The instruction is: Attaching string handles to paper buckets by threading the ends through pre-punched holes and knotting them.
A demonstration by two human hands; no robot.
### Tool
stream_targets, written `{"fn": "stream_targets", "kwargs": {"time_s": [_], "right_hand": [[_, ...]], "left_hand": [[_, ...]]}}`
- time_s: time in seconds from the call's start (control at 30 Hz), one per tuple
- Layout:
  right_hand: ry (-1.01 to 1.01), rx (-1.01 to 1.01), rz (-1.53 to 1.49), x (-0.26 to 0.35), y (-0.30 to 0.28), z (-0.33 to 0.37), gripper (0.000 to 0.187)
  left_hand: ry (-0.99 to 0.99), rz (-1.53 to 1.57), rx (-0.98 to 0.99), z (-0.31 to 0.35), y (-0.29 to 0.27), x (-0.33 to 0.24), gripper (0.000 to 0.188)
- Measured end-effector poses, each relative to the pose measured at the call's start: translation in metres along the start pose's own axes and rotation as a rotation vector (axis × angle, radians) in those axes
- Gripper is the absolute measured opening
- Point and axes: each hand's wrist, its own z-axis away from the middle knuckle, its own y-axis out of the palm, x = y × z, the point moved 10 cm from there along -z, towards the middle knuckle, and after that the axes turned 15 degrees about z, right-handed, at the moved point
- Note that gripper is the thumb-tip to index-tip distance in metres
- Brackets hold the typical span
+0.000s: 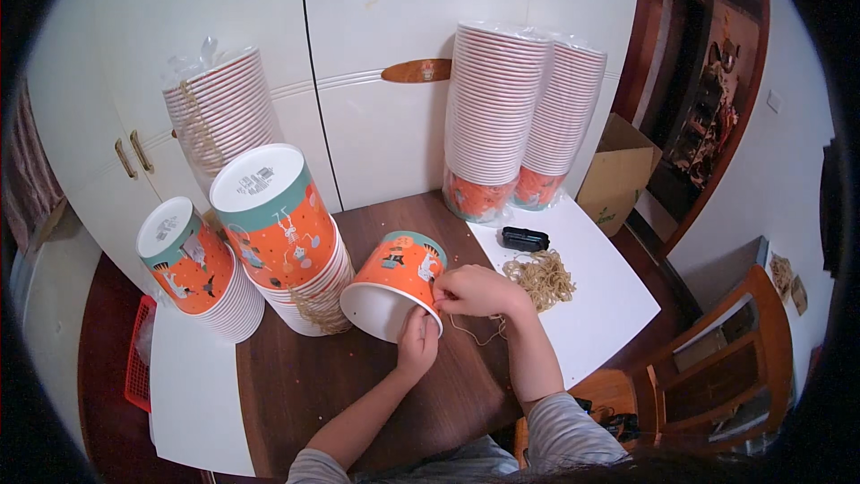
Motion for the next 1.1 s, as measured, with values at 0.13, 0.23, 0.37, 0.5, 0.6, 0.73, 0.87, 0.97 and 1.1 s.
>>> {"fn": "stream_targets", "kwargs": {"time_s": [0.13, 0.23, 0.37, 0.5, 0.6, 0.73, 0.87, 0.97, 1.1], "right_hand": [[-0.043, -0.027, -0.004, 0.005, -0.002, -0.001, 0.014], [-0.078, -0.08, -0.007, 0.005, -0.001, -0.002, 0.013], [-0.111, -0.148, -0.095, 0.016, -0.017, 0.001, 0.017], [-0.015, -0.122, -0.152, 0.019, -0.02, -0.001, 0.022], [-0.002, -0.203, -0.171, 0.021, -0.027, 0.0, 0.024], [-0.076, -0.184, -0.257, 0.033, -0.032, 0.005, 0.029], [0.005, -0.24, -0.15, 0.033, -0.033, 0.004, 0.034], [0.047, -0.332, -0.164, 0.04, -0.042, 0.005, 0.032], [0.113, -0.289, -0.137, 0.045, -0.038, 0.005, 0.036]], "left_hand": [[0.077, -0.104, -0.027, -0.003, -0.006, -0.006, 0.016], [0.1, -0.123, -0.06, -0.007, -0.014, -0.007, 0.009], [0.143, -0.168, -0.062, -0.018, -0.019, -0.026, 0.006], [0.176, -0.265, -0.026, -0.033, -0.018, -0.057, 0.009], [0.235, -0.282, 0.018, -0.039, -0.017, -0.076, 0.009], [0.164, -0.219, 0.019, -0.049, -0.03, -0.088, 0.008], [0.13, -0.16, 0.042, -0.053, -0.032, -0.097, 0.007], [0.092, -0.097, 0.038, -0.053, -0.035, -0.098, 0.008], [0.058, -0.093, 0.072, -0.055, -0.035, -0.112, 0.006]]}}
